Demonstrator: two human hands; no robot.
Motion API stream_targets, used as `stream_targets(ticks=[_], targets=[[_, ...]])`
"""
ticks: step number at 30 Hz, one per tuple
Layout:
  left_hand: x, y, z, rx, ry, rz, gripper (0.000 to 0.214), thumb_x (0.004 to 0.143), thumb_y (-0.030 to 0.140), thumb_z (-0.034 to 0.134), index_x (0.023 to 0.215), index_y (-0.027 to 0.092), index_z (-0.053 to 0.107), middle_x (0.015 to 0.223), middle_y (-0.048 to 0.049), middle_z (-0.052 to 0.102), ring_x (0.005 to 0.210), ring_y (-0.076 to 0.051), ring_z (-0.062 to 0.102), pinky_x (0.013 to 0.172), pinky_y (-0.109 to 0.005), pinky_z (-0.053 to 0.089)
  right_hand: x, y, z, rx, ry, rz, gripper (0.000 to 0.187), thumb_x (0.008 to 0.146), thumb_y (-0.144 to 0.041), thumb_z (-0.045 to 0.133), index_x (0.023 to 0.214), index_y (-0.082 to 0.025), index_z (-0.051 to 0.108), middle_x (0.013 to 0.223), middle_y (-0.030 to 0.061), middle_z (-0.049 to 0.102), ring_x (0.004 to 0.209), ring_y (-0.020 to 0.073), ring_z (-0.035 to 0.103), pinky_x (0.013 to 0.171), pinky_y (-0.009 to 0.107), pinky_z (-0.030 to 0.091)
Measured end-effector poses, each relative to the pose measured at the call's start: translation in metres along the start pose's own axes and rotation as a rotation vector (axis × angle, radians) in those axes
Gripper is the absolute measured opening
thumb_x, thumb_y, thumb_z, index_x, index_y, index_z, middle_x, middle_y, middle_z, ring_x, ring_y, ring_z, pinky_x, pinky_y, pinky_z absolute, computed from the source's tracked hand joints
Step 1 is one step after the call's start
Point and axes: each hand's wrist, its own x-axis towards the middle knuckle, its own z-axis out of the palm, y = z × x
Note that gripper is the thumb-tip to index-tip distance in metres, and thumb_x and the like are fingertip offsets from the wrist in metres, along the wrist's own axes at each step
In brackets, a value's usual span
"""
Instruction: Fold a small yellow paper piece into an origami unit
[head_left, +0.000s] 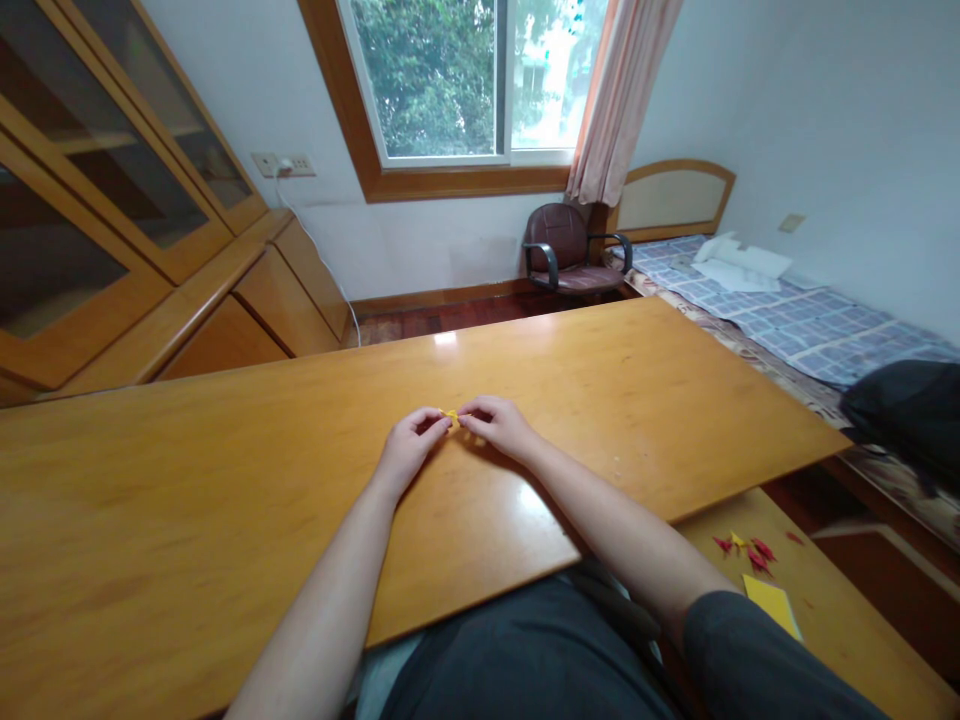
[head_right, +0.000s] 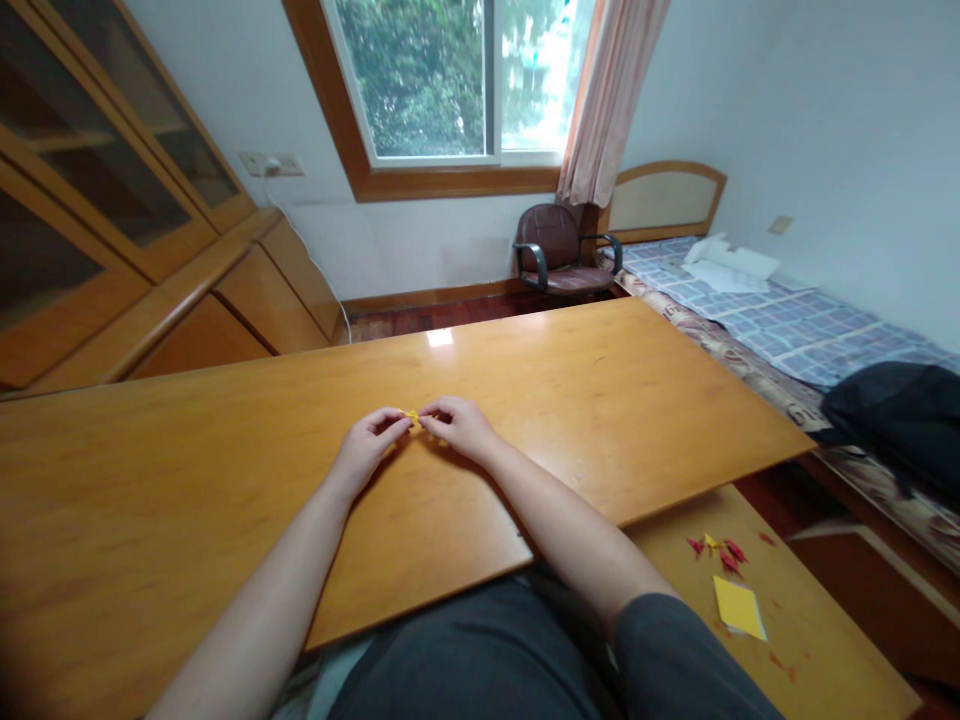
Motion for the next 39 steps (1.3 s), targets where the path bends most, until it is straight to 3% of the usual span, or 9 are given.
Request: stream_targets(ticks=[6,16,21,39], targets=[[0.000,0.001,0.000,-0.017,-0.023,-0.010,0.029,0.074,0.045,0.071,0.079,0.016,0.069,0.083,-0.0043,0.070,0.080,-0.018,0.062,0.080,-0.029,0.047,0.002,0.005,0.001,0.056,-0.031,0.042,0.021,0.084,-0.034,0.068,0.091,-0.015,0.074,0.086,0.0049,0.072,0.077,0.0145,0.062,0.072,0.025,0.046],[-0.002,-0.003,0.000,0.096,-0.017,0.075,0.027,0.078,0.042,0.069,0.089,0.018,0.069,0.090,-0.0050,0.070,0.083,-0.018,0.064,0.079,-0.028,0.048,0.001,0.003,0.002,0.183,-0.055,0.150,0.025,0.081,-0.036,0.067,0.086,-0.012,0.071,0.068,0.0014,0.065,0.057,0.0107,0.057,0.055,0.021,0.043],[-0.003,0.002,-0.001,0.124,-0.003,0.096,0.023,0.076,0.040,0.070,0.080,0.018,0.069,0.081,-0.0036,0.069,0.076,-0.017,0.062,0.073,-0.027,0.048,0.000,0.000,0.002,0.164,-0.073,0.164,0.022,0.079,-0.033,0.069,0.083,-0.012,0.071,0.071,0.0019,0.067,0.059,0.0099,0.057,0.058,0.021,0.043],[-0.007,0.014,-0.002,-0.179,-0.149,-0.135,0.024,0.067,0.037,0.076,0.071,0.017,0.065,0.063,0.0002,0.064,0.057,-0.012,0.055,0.057,-0.024,0.044,-0.001,-0.002,-0.004,0.340,-0.191,0.203,0.033,0.079,-0.045,0.067,0.082,-0.012,0.068,0.067,0.0006,0.063,0.059,0.0102,0.054,0.055,0.021,0.039]])
